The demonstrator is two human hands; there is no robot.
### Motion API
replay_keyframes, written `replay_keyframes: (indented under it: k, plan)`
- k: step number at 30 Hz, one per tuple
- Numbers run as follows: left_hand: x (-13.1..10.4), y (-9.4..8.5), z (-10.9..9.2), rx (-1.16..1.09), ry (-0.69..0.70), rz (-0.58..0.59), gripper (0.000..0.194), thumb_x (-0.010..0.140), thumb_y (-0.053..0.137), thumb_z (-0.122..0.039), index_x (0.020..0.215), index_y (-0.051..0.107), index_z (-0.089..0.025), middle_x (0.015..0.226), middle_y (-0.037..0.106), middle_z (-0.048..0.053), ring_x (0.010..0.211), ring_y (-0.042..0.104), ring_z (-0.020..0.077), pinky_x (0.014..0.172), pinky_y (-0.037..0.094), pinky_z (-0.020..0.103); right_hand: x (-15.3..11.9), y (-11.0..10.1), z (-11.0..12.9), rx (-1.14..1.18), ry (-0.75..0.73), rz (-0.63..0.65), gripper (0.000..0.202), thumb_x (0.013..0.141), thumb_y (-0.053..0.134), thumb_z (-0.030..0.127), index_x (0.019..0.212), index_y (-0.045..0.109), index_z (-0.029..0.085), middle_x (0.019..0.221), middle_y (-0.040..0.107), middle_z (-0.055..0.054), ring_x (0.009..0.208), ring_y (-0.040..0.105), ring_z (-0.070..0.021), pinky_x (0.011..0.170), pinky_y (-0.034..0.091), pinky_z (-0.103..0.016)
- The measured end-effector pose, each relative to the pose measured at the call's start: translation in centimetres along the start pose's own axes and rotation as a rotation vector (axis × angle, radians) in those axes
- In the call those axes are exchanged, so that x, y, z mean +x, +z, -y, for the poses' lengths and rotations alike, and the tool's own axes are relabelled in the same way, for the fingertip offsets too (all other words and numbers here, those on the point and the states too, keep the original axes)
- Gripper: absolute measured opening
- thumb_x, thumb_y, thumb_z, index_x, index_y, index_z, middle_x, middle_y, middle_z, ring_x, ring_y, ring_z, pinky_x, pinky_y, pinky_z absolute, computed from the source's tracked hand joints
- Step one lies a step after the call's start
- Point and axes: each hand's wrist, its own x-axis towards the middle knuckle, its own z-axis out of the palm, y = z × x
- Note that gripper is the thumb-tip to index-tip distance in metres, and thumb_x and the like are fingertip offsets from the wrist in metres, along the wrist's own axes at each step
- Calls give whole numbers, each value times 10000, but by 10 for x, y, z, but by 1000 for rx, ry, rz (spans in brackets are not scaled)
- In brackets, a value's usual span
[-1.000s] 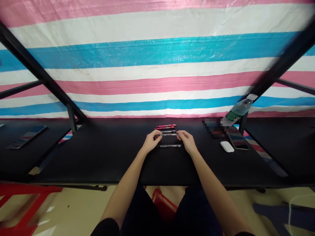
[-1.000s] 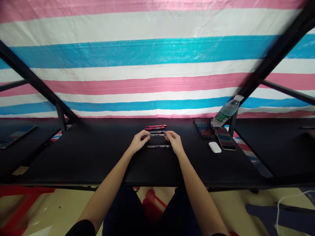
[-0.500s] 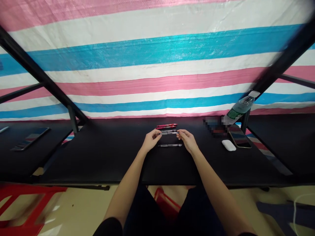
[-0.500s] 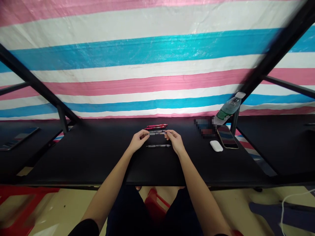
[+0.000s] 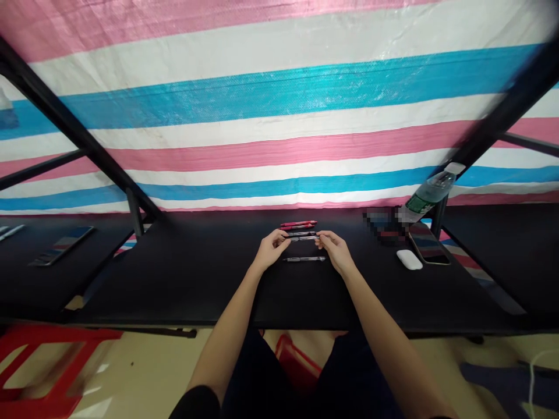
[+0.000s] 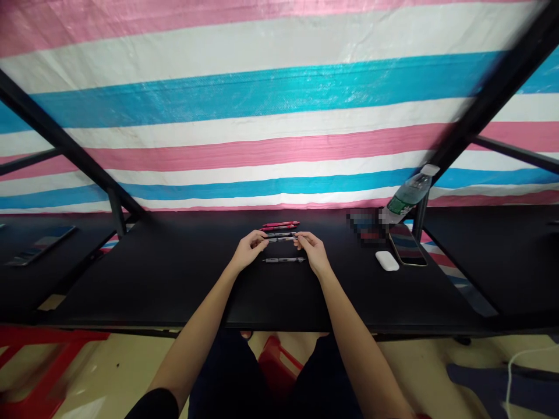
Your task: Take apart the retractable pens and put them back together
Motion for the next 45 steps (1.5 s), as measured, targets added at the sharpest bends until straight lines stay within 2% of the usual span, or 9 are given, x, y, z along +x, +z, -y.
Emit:
replay_keyframes:
  k: [5, 10, 13, 15, 20, 23, 32, 45]
  plan:
    - [0, -1, 0, 23, -35, -8, 389, 896, 484, -459, 660, 583, -166, 612, 593, 8, 597, 553, 128, 627, 431, 253, 0, -1, 0, -7, -11, 0, 320, 716, 729, 487, 874, 704, 210, 690, 660, -16, 629, 572, -149, 658, 473, -314]
    - [0, 1, 3, -86, -5, 35, 279, 823, 610, -446, 847, 623, -169, 643, 584, -12, 581, 525, 115, 593, 425, 243, -1, -1, 1, -40, -7, 0, 317, 729, 709, 496, 881, 698, 218, 702, 662, -21, 636, 572, -157, 644, 466, -317]
    - [1, 2, 2, -145, -21, 44, 288, 779, 659, -439, 863, 631, -165, 670, 597, -4, 603, 536, 119, 613, 442, 254, 0, -1, 2, -42, 2, -13, 327, 718, 711, 498, 874, 695, 211, 711, 662, -26, 634, 568, -157, 628, 460, -315]
    - [2, 1, 2, -170, -50, 19, 291, 779, 650, -447, 844, 638, -165, 710, 617, 11, 631, 555, 126, 631, 456, 264, 1, -2, 2, -24, 6, -56, 332, 704, 715, 494, 860, 691, 203, 706, 655, -26, 623, 559, -151, 606, 452, -307]
    - [5, -2, 4, -286, -132, -95, 309, 805, 615, -456, 875, 631, -155, 692, 618, 21, 590, 555, 117, 555, 435, 246, 5, -8, 4, 43, -23, -269, 314, 656, 713, 484, 768, 653, 197, 616, 582, 4, 550, 498, -122, 520, 401, -275]
    - [5, -2, 6, -282, -149, -118, 306, 796, 624, -455, 863, 634, -157, 686, 624, 25, 589, 562, 117, 552, 445, 246, 6, -10, 4, 40, -39, -326, 297, 654, 699, 474, 750, 641, 198, 604, 567, 6, 546, 491, -121, 504, 397, -270]
    - [5, 1, 9, -224, -165, -117, 293, 773, 631, -450, 833, 626, -163, 688, 635, 27, 599, 593, 132, 526, 438, 243, 8, -10, -2, -71, -53, -280, 309, 695, 641, 500, 783, 627, 204, 630, 581, 0, 556, 518, -131, 519, 413, -279]
    - [7, 1, 10, -196, -149, -146, 261, 792, 616, -427, 827, 627, -168, 682, 650, 26, 588, 603, 136, 572, 465, 265, 6, -9, 0, 21, -18, -278, 244, 677, 686, 420, 766, 658, 195, 618, 591, 6, 553, 508, -119, 523, 396, -268]
